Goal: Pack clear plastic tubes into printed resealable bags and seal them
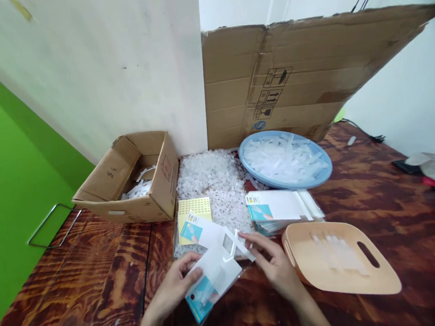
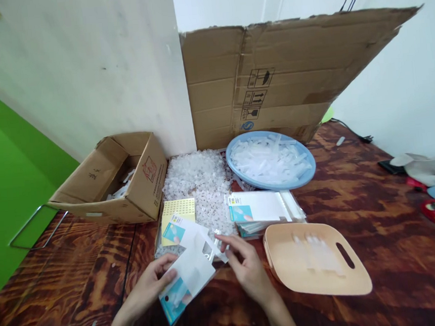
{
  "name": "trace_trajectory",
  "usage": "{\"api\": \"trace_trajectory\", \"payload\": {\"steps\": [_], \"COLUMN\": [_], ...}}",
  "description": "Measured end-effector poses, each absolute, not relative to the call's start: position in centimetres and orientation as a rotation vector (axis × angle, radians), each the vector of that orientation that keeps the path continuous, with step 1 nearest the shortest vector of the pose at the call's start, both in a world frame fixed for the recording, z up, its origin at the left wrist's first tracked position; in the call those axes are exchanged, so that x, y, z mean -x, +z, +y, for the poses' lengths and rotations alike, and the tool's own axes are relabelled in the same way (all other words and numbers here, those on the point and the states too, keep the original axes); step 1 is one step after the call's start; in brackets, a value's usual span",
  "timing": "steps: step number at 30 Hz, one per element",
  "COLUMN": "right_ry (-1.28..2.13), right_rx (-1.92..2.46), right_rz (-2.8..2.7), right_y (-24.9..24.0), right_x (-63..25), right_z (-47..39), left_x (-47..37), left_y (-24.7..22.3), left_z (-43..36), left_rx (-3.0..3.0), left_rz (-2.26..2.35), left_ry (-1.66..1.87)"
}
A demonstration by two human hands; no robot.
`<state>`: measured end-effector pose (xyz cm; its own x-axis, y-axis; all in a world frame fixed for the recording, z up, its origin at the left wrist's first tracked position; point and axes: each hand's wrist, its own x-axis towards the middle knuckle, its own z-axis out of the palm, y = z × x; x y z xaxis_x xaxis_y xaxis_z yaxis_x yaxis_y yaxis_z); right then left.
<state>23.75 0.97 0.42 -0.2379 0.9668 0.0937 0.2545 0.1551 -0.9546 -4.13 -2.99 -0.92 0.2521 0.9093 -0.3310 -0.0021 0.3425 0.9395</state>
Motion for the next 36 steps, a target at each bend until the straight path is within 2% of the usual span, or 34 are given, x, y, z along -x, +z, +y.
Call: {"api": "trace_trajectory", "payload": {"steps": [5, 10, 15, 20, 23, 27, 31, 36], "right_ry": [0.784, 0.634, 0.414, 0.329, 0.310, 0.336, 0.418, 0.740], "right_rx": [1.305, 1.419, 1.763, 1.820, 1.799, 1.729, 1.649, 1.432], "right_rz": [-1.743, -2.167, -2.421, -2.331, -2.254, -2.128, -1.971, -1.579], "right_y": [3.4, 4.4, 0.5, -2.0, -2.0, -1.4, -0.1, 2.2], "right_x": [-26.0, -22.3, -16.8, -14.2, -13.4, -13.0, -13.6, -15.3], "right_z": [5.7, 8.7, 9.4, 10.9, 11.2, 10.6, 9.5, 7.8], "left_x": [3.1, 2.4, 4.1, 4.7, 3.5, 2.0, 2.0, 3.0], "left_y": [-1.7, -1.4, 1.1, 2.0, 1.0, -0.6, -1.4, 0.0], "left_z": [-3.3, -3.7, -1.8, 5.8, 11.4, 17.0, 19.1, 17.0], "left_rx": [-1.158, -1.671, -2.007, -1.977, -1.878, -1.758, -1.707, -1.644], "left_rz": [1.312, 1.417, 1.327, 1.566, 1.823, 1.925, 1.816, 1.511], "left_ry": [0.641, 0.405, 0.631, 0.882, 0.920, 0.962, 1.016, 1.150]}}
